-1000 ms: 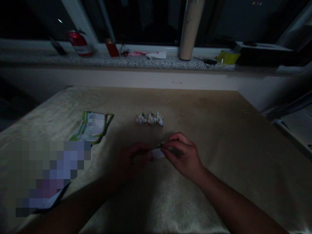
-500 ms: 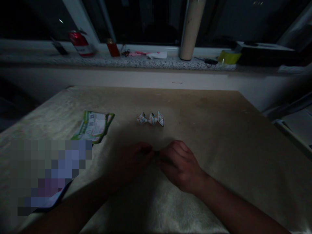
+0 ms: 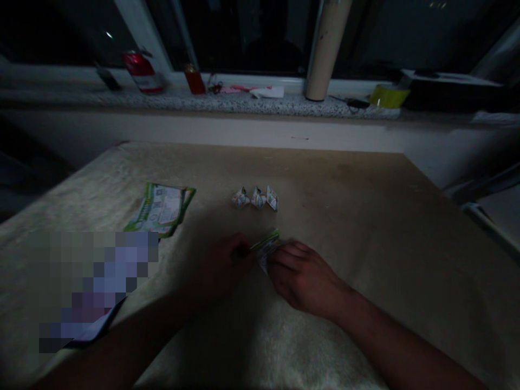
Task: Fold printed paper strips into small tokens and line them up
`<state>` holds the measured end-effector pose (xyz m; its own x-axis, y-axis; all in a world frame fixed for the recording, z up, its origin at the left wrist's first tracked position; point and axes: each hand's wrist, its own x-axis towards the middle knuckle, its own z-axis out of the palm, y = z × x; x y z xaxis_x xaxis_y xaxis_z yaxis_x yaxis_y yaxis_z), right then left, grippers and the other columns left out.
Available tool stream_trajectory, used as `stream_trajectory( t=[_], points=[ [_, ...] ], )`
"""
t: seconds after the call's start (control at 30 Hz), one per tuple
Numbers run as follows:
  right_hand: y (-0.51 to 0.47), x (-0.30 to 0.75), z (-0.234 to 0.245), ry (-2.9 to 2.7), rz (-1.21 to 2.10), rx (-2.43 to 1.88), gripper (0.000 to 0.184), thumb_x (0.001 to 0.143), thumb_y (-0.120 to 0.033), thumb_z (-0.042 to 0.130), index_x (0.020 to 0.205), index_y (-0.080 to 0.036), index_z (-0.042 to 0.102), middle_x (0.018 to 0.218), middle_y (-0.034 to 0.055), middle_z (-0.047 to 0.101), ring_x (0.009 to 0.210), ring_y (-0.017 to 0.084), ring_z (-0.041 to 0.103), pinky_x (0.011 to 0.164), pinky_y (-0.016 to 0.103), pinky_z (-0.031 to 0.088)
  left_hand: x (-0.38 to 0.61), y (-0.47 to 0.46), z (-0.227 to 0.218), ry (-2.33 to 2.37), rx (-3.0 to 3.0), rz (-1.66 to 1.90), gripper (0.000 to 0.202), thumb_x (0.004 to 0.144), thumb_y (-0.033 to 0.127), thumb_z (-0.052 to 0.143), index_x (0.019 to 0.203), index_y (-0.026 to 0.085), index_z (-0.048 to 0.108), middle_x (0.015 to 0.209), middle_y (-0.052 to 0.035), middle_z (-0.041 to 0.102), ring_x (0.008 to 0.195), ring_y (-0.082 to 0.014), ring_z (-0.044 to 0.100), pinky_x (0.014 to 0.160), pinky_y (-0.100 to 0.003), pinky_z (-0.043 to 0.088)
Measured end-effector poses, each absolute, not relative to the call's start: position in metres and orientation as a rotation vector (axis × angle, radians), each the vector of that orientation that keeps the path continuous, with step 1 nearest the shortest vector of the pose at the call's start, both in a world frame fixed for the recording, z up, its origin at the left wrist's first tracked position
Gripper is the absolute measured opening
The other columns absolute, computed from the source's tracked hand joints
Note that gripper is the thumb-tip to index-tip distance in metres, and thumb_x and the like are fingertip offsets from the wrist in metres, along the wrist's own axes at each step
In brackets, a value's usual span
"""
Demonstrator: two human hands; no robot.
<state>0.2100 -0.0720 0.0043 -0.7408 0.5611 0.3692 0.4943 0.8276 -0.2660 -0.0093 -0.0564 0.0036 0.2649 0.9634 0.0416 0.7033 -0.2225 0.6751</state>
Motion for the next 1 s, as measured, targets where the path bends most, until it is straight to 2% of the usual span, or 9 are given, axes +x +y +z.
stream_trajectory(
  t=[0.27, 0.37, 0.57, 1.0],
  points=[
    [-0.071, 0.209, 0.003, -2.616, 0.203, -0.866, 0.022, 0.093, -0.022, 0.058, 0.112, -0.018, 0.069, 0.11, 0.0092, 0.07, 0.101, 0.024, 0.062, 0.091, 0.042, 0.051, -0.003, -0.058, -0.005, 1.492, 2.223, 0.559, 0.013, 0.088, 0.023, 0.057, 0.096, 0.017, 0.065, 0.092, -0.0067, 0.068, 0.086, -0.0227, 0.061, 0.081, -0.037, 0.046],
    [-0.07, 0.209, 0.002, -2.624, 0.195, -0.874, 0.021, 0.094, -0.024, 0.058, 0.11, -0.018, 0.07, 0.106, 0.0092, 0.07, 0.099, 0.024, 0.063, 0.09, 0.042, 0.051, -0.003, -0.059, -0.006, 1.456, 2.341, 0.531, 0.015, 0.093, 0.024, 0.052, 0.092, 0.017, 0.066, 0.092, -0.0072, 0.068, 0.088, -0.0228, 0.06, 0.084, -0.037, 0.044],
    [-0.067, 0.209, 0.001, -2.569, 0.237, -0.893, 0.018, 0.097, -0.023, 0.056, 0.105, -0.02, 0.071, 0.103, 0.0078, 0.071, 0.098, 0.023, 0.063, 0.088, 0.04, 0.051, -0.004, -0.059, -0.004, 1.476, 2.427, 0.469, 0.021, 0.096, 0.025, 0.048, 0.086, 0.017, 0.064, 0.087, -0.0074, 0.065, 0.084, -0.0224, 0.059, 0.082, -0.037, 0.044],
    [-0.06, 0.208, 0.0, -2.426, 0.442, -0.932, 0.014, 0.096, -0.018, 0.055, 0.1, -0.019, 0.068, 0.094, 0.0064, 0.073, 0.09, 0.021, 0.065, 0.085, 0.037, 0.051, -0.004, -0.053, 0.006, 1.534, 2.383, 0.326, 0.021, 0.094, 0.03, 0.055, 0.083, 0.016, 0.067, 0.084, -0.0058, 0.066, 0.08, -0.0212, 0.061, 0.076, -0.034, 0.045]
  ],
)
